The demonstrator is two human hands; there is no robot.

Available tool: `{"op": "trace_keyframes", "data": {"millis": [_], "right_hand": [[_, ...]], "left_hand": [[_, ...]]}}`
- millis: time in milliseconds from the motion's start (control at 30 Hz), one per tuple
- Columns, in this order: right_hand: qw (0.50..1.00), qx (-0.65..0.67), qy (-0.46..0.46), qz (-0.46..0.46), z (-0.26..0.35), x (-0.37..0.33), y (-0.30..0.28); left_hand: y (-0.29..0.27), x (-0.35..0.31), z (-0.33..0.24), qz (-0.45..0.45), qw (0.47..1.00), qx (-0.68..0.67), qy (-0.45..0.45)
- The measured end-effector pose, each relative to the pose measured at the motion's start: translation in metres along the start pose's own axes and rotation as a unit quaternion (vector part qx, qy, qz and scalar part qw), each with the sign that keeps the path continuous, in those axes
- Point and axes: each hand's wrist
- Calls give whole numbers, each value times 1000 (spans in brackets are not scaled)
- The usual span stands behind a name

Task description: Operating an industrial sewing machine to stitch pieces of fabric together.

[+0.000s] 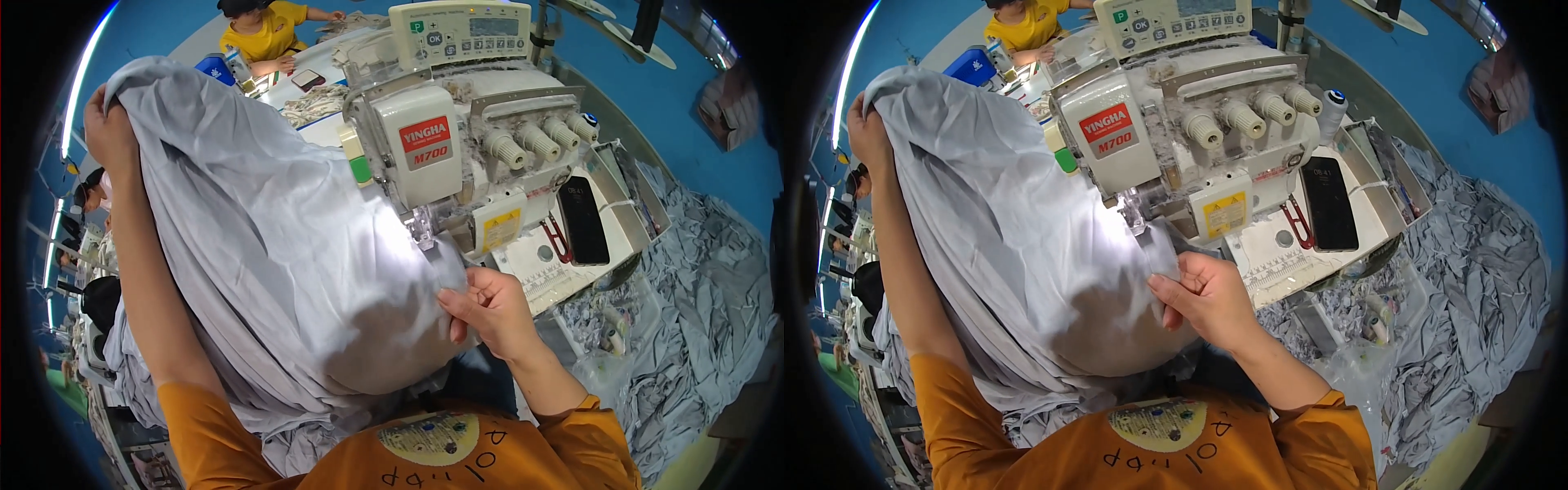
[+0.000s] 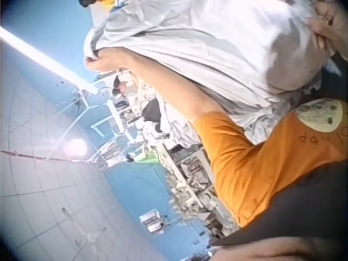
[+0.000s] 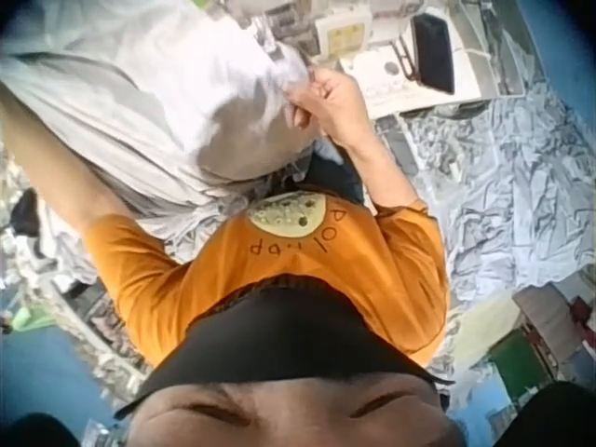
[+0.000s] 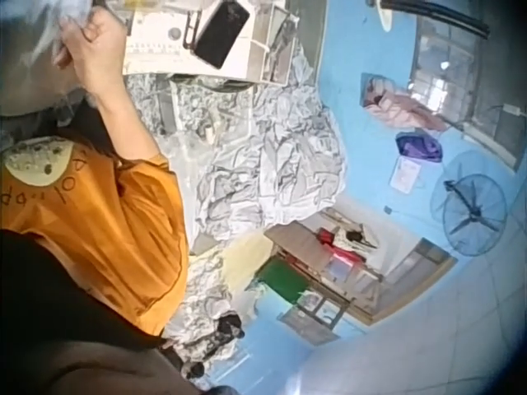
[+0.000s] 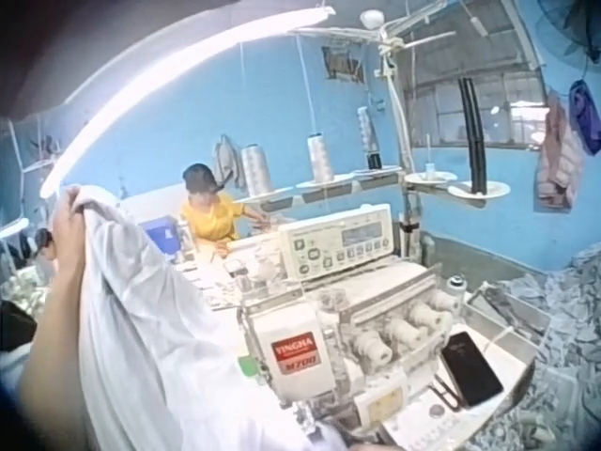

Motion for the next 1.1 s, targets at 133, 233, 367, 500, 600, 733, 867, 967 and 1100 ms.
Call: {"op": "trace_keyframes", "data": {"millis": [133, 233, 367, 500, 600, 733, 867, 967, 1100], "right_hand": [[1000, -3, -1, 0, -2, 1, -1], [1000, -10, -2, 1, -2, 1, -2], [1000, -22, 4, -1, 0, 1, -2], [1000, -26, 5, -1, 2, -1, -2], [1000, -14, 4, 2, 2, -1, -1], [1000, -10, -8, 1, 0, 1, 0], [1000, 7, 9, 12, -1, 2, -2], [1000, -17, 9, 9, 0, 2, -3], [1000, -21, 3, -5, 0, 0, 1]], "left_hand": [[22, 34, 19, -9, 1000, -3, 18], [39, 54, 27, -11, 1000, 15, 25], [56, 73, 34, -19, 999, 45, 8], [77, 91, 85, -49, 997, 62, 8], [86, 73, 128, -34, 990, 121, -59], [52, -28, 68, 237, 945, 222, 41], [-90, -165, -63, 580, 805, -123, -39], [-167, -231, -100, 650, 745, -109, 104], [-180, -259, -83, 629, 776, -36, 30]]}}
Point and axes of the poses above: each hand's wrist, its own x-axis towards the middle knuckle, its own y-axis out of the palm, z = x × y, and after that the axes turned 4 degrees about -z, right-handed
